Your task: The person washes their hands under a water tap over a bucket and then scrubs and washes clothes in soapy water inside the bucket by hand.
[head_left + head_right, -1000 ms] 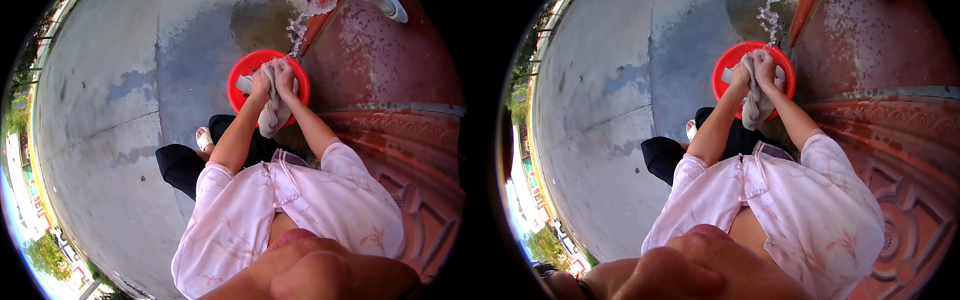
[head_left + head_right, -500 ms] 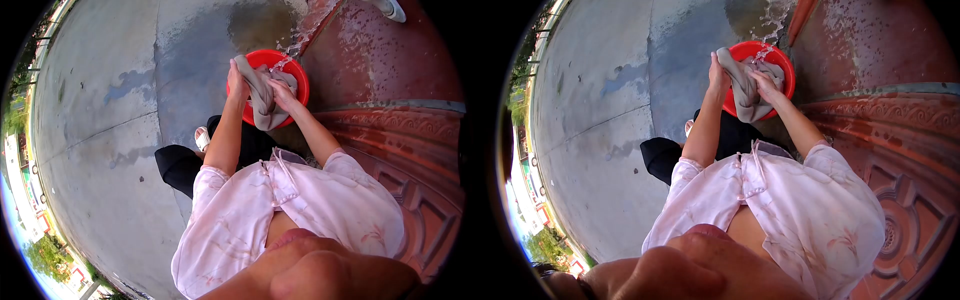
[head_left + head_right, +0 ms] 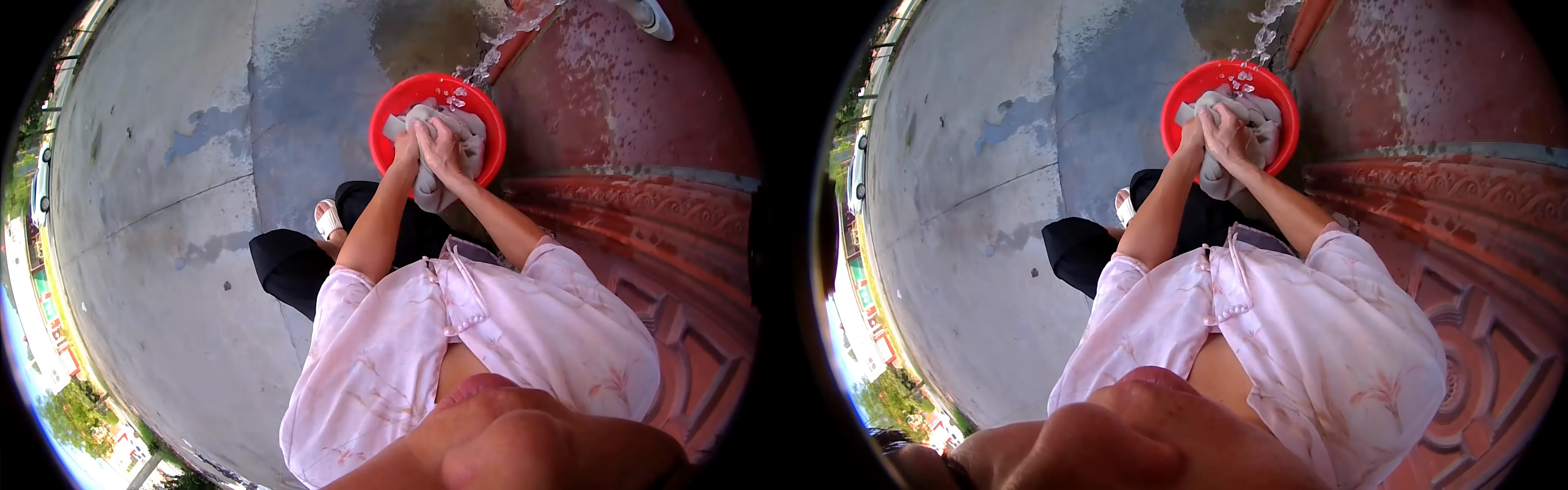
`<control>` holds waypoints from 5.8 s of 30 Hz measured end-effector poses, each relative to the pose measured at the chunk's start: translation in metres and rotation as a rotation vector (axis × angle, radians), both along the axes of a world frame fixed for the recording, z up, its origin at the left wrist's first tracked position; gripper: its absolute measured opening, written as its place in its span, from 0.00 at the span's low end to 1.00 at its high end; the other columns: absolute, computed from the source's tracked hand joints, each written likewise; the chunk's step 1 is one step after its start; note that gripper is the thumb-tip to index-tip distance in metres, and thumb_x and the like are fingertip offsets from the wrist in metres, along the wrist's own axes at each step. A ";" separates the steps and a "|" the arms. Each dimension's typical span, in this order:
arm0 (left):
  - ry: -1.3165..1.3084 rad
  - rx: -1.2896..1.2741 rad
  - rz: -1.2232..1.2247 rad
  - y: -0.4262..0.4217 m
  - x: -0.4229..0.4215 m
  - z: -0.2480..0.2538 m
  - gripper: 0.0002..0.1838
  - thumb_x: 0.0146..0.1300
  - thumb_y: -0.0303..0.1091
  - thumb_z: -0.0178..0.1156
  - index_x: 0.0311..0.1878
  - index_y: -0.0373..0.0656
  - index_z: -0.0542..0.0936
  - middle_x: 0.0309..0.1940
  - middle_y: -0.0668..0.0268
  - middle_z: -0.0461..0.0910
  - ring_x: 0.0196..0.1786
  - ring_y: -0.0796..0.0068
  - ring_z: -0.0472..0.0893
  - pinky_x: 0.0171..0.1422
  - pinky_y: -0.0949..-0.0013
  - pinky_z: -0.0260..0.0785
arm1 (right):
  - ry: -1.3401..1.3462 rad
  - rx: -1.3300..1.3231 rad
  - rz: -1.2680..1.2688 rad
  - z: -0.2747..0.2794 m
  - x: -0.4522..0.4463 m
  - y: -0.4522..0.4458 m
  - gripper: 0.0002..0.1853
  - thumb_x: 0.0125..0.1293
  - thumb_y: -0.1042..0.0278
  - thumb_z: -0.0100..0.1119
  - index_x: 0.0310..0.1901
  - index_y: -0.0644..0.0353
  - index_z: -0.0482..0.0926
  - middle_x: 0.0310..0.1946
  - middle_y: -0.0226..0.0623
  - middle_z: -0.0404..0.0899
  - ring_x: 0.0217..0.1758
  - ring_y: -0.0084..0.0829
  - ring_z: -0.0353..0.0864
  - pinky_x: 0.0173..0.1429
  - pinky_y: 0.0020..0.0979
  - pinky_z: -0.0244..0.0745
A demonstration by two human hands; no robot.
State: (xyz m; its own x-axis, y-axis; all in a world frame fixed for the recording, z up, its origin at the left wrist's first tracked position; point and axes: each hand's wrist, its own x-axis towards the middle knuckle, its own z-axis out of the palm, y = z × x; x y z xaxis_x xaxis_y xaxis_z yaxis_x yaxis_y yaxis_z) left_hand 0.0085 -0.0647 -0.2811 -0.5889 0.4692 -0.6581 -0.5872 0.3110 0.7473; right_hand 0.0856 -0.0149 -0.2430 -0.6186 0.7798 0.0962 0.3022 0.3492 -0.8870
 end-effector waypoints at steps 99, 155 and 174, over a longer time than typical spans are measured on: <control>-0.434 0.764 0.512 0.002 0.023 0.031 0.29 0.72 0.58 0.38 0.62 0.47 0.71 0.57 0.59 0.76 0.60 0.62 0.75 0.65 0.60 0.66 | 0.272 0.275 0.505 0.018 -0.029 0.023 0.24 0.57 0.57 0.67 0.53 0.61 0.78 0.52 0.47 0.79 0.56 0.46 0.77 0.60 0.37 0.71; 1.025 -0.523 -0.510 -0.041 0.033 -0.004 0.34 0.67 0.55 0.50 0.72 0.51 0.60 0.65 0.36 0.62 0.63 0.38 0.70 0.63 0.42 0.62 | -0.266 0.097 0.453 -0.062 0.033 0.055 0.22 0.61 0.56 0.54 0.52 0.61 0.78 0.47 0.56 0.79 0.52 0.49 0.79 0.54 0.44 0.72; 0.819 -0.613 -0.969 -0.025 0.008 -0.069 0.33 0.65 0.40 0.47 0.73 0.43 0.56 0.72 0.37 0.47 0.62 0.33 0.69 0.68 0.42 0.57 | -0.903 0.086 0.311 -0.124 -0.021 0.067 0.35 0.60 0.43 0.52 0.64 0.56 0.65 0.55 0.60 0.74 0.60 0.53 0.72 0.63 0.51 0.63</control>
